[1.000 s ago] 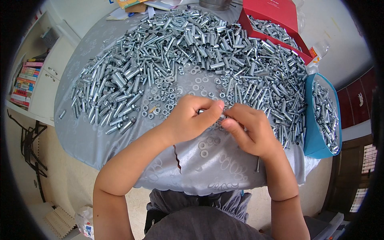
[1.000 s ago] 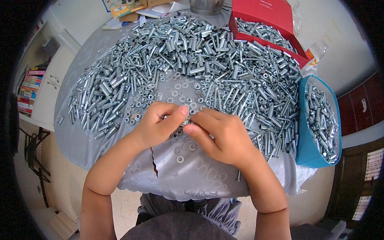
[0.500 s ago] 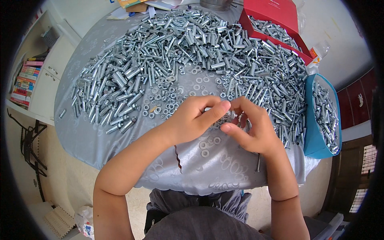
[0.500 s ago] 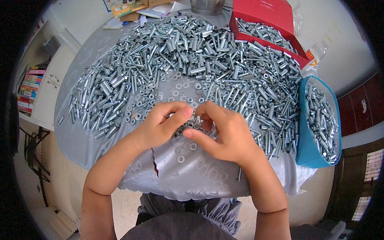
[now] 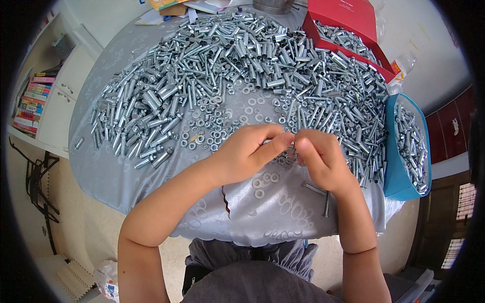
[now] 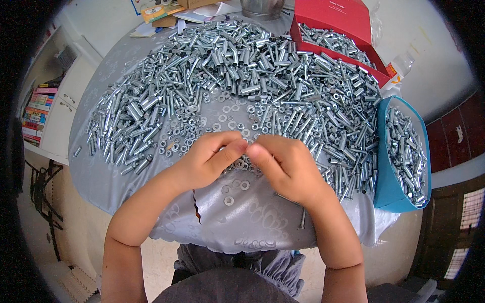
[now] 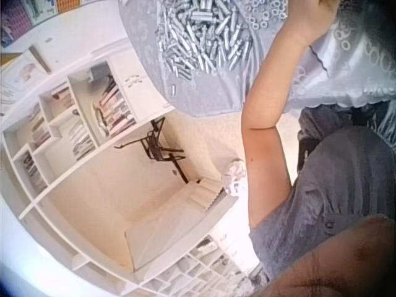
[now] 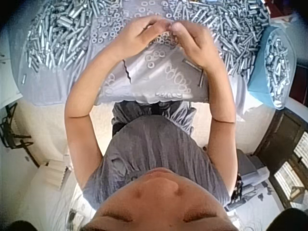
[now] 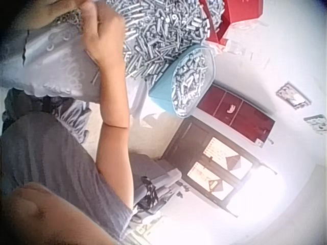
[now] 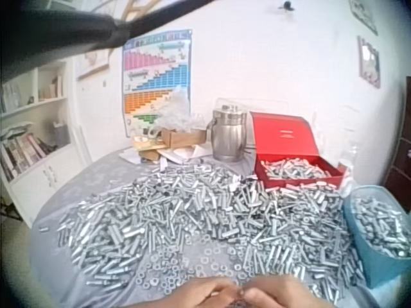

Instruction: The person repeatedly picks up metal bolts and washers from a large pile on a table. They insert the washers onto the bolts by hand and place the assembled units into a blue container. The task involves continuous manual handling of small hardware components.

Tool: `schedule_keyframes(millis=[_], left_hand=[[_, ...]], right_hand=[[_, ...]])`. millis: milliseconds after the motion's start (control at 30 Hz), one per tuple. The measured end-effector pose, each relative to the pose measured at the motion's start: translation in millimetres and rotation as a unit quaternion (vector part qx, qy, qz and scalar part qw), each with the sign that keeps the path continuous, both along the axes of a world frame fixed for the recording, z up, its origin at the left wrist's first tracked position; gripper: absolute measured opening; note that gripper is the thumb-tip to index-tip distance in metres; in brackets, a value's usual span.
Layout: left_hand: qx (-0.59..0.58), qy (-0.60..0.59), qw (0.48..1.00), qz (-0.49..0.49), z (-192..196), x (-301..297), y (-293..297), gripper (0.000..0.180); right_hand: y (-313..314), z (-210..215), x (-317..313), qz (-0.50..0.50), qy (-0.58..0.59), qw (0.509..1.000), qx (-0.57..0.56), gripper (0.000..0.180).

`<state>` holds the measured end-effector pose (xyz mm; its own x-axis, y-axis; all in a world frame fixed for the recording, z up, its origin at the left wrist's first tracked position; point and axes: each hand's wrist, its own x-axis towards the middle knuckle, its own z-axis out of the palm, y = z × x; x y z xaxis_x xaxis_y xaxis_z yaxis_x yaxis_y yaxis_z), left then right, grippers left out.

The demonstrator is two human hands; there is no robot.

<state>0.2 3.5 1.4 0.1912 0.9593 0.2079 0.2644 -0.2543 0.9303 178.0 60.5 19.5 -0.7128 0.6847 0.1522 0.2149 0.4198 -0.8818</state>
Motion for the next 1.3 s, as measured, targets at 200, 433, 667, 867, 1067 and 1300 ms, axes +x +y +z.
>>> schedule_keyframes(millis=[200,433,667,867,1067,1300], left_hand=[[-0.009,-0.008,1.0,0.012,-0.8,-0.5,-0.2,0.039],[-0.031,-0.021,0.999,-0.001,-0.5,2.3,-0.1,0.041],[-0.075,-0.413,0.885,0.202,7.1,-19.8,13.8,0.037],[0.004,-0.621,0.734,0.275,9.3,-99.7,18.2,0.029],[0.095,-0.623,0.726,0.275,1.0,-157.5,10.6,0.036],[0.094,-0.61,0.728,0.298,9.6,-150.8,10.6,0.03]], right_hand=[[-1.2,3.7,-5.3,0.004,0.011,0.996,0.089,0.028],[4.4,-1.2,1.2,0.013,-0.009,1.0,-0.019,0.027],[-1.5,-1.5,-4.4,-0.014,-0.024,0.997,0.077,0.019],[-2.4,-1.8,-6.1,-0.004,-0.015,0.994,0.107,0.017],[-3.0,-2.2,-5.0,0.002,-0.011,0.995,0.098,0.017],[-3.6,-1.4,-7.0,0.012,-0.019,0.995,0.1,0.015]])
